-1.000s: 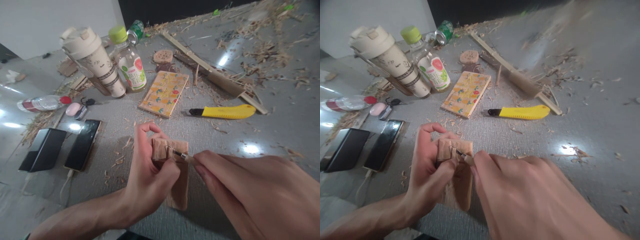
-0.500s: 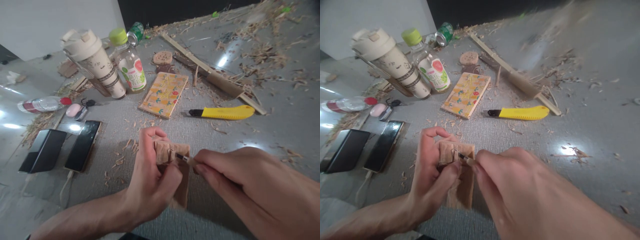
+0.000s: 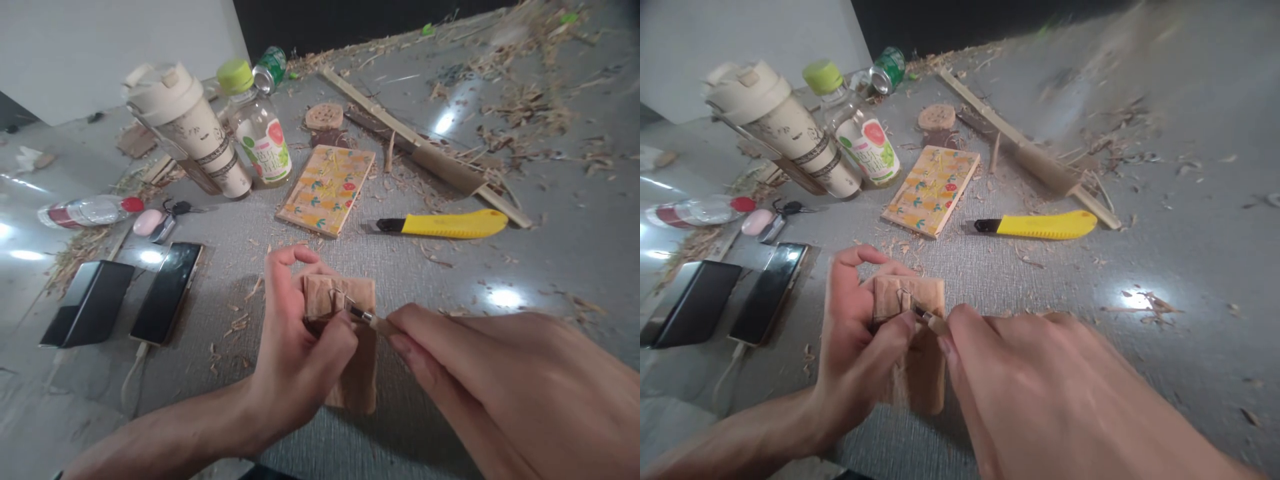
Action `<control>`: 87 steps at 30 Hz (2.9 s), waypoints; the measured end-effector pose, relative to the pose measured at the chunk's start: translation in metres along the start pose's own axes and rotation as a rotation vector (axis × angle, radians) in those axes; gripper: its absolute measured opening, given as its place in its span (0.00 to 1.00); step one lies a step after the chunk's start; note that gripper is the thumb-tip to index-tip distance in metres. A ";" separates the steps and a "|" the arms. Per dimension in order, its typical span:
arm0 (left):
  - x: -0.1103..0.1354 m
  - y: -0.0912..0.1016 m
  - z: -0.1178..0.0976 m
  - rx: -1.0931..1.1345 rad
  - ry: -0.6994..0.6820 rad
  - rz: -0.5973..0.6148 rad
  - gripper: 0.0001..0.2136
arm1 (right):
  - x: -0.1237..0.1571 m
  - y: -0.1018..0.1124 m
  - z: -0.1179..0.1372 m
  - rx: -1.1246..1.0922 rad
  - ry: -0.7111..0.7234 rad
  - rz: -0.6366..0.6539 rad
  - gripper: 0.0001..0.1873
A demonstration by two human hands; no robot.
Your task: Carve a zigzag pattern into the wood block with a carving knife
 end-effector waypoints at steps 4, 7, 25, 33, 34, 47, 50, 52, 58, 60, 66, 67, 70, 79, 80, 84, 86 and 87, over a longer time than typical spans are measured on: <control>0.001 0.003 0.000 -0.005 0.024 -0.036 0.24 | -0.005 0.003 0.001 -0.018 -0.027 -0.019 0.14; 0.002 0.003 -0.001 -0.015 0.043 -0.041 0.23 | -0.004 0.002 -0.003 -0.024 -0.075 -0.014 0.12; 0.000 0.009 0.007 -0.040 0.136 -0.050 0.21 | -0.015 0.023 -0.034 -0.024 -0.121 -0.120 0.09; -0.002 0.000 0.012 -0.031 0.137 0.135 0.19 | -0.032 0.011 -0.030 -0.206 0.047 -0.066 0.11; -0.001 0.000 0.013 -0.036 0.133 0.138 0.18 | -0.032 0.010 -0.030 -0.204 0.054 -0.062 0.12; -0.007 -0.002 0.009 -0.011 0.164 0.132 0.23 | -0.030 0.001 -0.041 -0.157 0.007 -0.028 0.15; -0.008 0.000 0.005 -0.120 0.144 0.138 0.16 | -0.031 0.001 -0.044 -0.163 -0.004 -0.026 0.17; -0.010 0.000 0.002 -0.191 0.132 0.154 0.10 | -0.030 0.001 -0.045 -0.160 0.009 -0.026 0.17; -0.013 0.004 0.006 -0.196 0.170 0.099 0.09 | -0.030 0.001 -0.048 -0.185 0.050 0.030 0.15; -0.012 0.003 0.008 -0.186 0.187 0.099 0.10 | -0.029 0.002 -0.047 -0.198 0.077 0.058 0.14; -0.014 0.002 0.009 -0.134 0.179 0.160 0.17 | -0.028 0.001 -0.050 -0.203 0.122 0.151 0.09; -0.015 0.003 0.012 -0.112 0.198 0.173 0.20 | -0.029 0.001 -0.052 -0.208 0.119 0.163 0.09; -0.019 0.008 0.023 -0.015 0.292 0.202 0.29 | -0.032 -0.001 -0.060 -0.204 0.070 0.170 0.13; -0.020 0.008 0.036 0.119 0.414 0.284 0.39 | -0.035 -0.007 -0.075 -0.215 -0.022 0.209 0.12; -0.020 0.008 0.037 0.133 0.425 0.291 0.38 | -0.035 -0.006 -0.074 -0.204 -0.021 0.214 0.13; -0.022 0.015 0.037 0.081 0.443 0.248 0.34 | -0.037 0.000 -0.067 -0.182 0.034 0.190 0.13; -0.024 0.018 0.036 0.057 0.443 0.233 0.32 | -0.038 0.000 -0.066 -0.182 0.036 0.185 0.13; -0.025 0.020 0.035 0.047 0.440 0.222 0.31 | -0.038 0.000 -0.066 -0.183 0.024 0.187 0.12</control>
Point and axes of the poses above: each hand's wrist, its own x-axis away from the middle knuckle, its own y-axis out of the back of the hand, z = x × y, the point moved 8 cm from there along -x, towards the middle knuckle, and after that the axes turned 8 degrees about z, right-handed, at the moved point
